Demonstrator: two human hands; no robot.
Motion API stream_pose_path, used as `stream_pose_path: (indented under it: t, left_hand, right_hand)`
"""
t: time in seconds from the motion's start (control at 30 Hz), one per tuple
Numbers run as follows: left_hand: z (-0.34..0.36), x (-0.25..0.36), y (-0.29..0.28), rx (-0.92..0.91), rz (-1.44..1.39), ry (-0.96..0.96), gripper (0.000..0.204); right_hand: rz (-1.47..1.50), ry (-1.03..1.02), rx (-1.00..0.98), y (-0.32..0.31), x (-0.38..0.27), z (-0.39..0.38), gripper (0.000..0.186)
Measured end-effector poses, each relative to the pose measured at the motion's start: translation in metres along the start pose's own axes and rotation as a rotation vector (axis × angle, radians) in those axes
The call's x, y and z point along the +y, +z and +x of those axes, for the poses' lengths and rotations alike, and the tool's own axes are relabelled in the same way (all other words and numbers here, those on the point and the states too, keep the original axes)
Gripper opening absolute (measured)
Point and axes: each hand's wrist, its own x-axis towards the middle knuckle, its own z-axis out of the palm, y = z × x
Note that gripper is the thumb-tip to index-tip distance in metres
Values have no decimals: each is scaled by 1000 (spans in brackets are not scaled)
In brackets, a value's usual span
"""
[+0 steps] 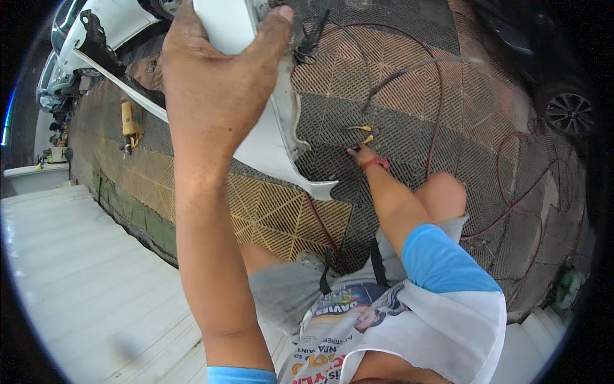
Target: The person removes a white car bumper from a vehicle, then sits on the floor and uses pliers to strip wires and manipulate the bumper's internal components.
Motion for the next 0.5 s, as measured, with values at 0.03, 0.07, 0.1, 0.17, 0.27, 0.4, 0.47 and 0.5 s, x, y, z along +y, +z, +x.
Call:
stream_pose_path:
  t: [0.03, 0.07, 0.1, 0.17, 0.27, 0.4, 0.47, 0.5]
  left_hand:
    - [1, -11, 7, 35, 126, 70, 36]
    - [7, -9, 16, 18, 129, 73, 36]
    - [10, -6, 23, 6, 138, 73, 36]
    - [12, -5, 25, -6, 180, 85, 36]
    - [13, -5, 26, -56, 183, 100, 35]
    - [21, -1, 35, -67, 154, 64, 31]
    - [24, -3, 37, -89, 173, 84, 38]
    - [18, -10, 29, -71, 139, 26, 40]
  right_hand:
    - [6, 78, 43, -5, -2, -18, 82]
    - [32, 161, 145, -5, 10, -27, 86]
    - [27, 257, 243, -4, 16, -35, 89]
    - [-10, 400, 369, -6, 15, -46, 91]
    - [-68, 513, 353, -25, -12, -67, 85]
    - [-74, 407, 268, -23, 6, -58, 86]
    - [-76, 357, 304, -9, 27, -46, 81]
    - [-20, 350, 294, -16, 14, -66, 68]
